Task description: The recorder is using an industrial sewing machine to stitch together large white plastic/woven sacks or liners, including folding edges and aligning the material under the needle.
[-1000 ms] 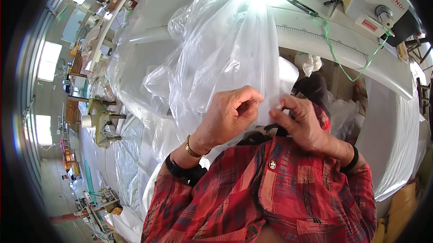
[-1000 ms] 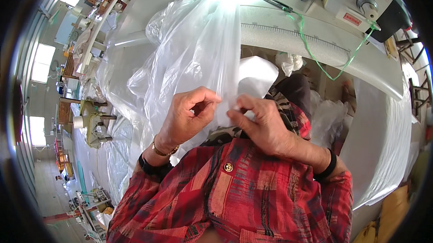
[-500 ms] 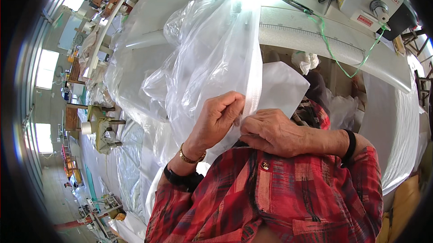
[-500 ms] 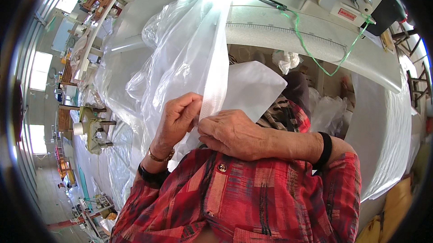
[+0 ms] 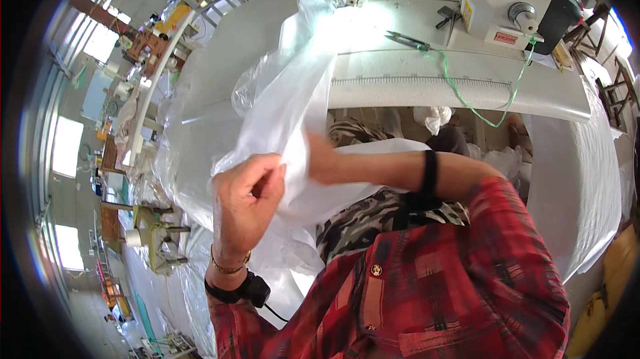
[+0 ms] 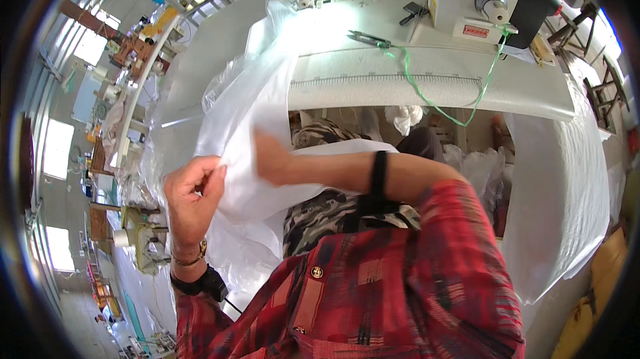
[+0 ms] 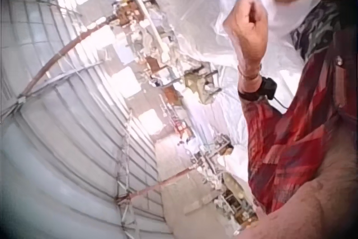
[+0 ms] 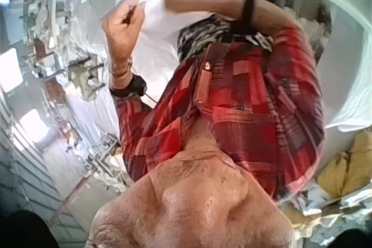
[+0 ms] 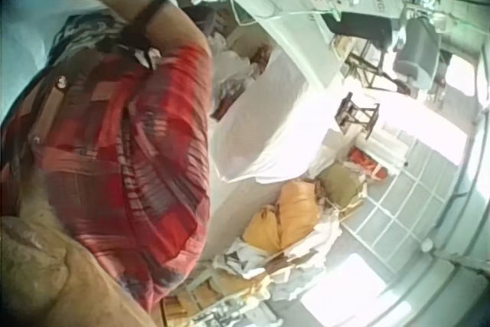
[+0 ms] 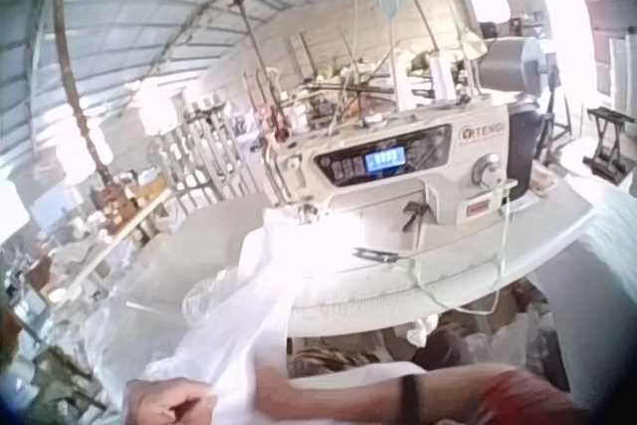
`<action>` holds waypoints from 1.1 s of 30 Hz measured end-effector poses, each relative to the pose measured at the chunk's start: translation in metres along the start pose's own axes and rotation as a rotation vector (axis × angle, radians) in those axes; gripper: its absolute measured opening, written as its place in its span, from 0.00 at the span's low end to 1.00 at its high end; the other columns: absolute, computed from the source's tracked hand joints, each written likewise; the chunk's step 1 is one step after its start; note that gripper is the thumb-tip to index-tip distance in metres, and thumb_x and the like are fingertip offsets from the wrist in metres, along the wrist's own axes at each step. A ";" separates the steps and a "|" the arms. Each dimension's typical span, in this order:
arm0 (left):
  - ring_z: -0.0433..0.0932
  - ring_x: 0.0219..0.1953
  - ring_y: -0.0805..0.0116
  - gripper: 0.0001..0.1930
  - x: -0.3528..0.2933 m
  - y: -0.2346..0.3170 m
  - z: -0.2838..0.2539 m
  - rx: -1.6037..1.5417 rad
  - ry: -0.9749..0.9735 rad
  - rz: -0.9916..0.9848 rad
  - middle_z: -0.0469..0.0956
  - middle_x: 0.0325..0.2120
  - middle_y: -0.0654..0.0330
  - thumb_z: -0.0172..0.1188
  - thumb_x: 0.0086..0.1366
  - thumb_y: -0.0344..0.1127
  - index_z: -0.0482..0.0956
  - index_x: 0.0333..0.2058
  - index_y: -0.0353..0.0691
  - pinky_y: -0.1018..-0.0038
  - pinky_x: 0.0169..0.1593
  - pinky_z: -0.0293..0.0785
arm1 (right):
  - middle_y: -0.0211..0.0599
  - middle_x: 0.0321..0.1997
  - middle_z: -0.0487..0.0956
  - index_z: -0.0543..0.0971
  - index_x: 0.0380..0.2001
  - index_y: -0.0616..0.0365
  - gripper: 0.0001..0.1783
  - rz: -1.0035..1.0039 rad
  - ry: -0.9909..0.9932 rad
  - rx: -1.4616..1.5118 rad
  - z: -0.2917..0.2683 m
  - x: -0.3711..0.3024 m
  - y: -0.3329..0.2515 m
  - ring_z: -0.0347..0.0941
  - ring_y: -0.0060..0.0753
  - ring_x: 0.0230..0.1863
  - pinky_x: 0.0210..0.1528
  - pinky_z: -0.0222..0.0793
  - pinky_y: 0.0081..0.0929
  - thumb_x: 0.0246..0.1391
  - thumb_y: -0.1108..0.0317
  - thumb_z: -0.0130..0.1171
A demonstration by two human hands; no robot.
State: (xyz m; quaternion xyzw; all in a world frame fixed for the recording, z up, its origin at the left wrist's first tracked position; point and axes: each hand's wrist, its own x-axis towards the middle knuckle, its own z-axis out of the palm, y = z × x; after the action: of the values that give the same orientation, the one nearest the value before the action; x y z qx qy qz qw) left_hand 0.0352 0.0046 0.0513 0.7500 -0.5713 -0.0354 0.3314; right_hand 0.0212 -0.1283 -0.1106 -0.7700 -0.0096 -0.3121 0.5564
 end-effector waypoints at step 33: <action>0.75 0.22 0.57 0.07 -0.077 -0.044 0.102 0.073 -0.065 0.092 0.73 0.22 0.56 0.59 0.57 0.24 0.75 0.36 0.35 0.66 0.24 0.70 | 0.41 0.44 0.78 0.79 0.43 0.57 0.16 -0.355 -0.428 -0.868 -0.138 0.073 -0.029 0.75 0.44 0.46 0.49 0.72 0.37 0.50 0.74 0.52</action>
State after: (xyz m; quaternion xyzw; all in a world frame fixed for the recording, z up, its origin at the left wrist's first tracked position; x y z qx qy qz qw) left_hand 0.0014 0.0312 -0.0761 0.7330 -0.6166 -0.0235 0.2864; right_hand 0.0049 -0.2604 -0.0246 -0.9631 -0.1231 -0.2125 0.1098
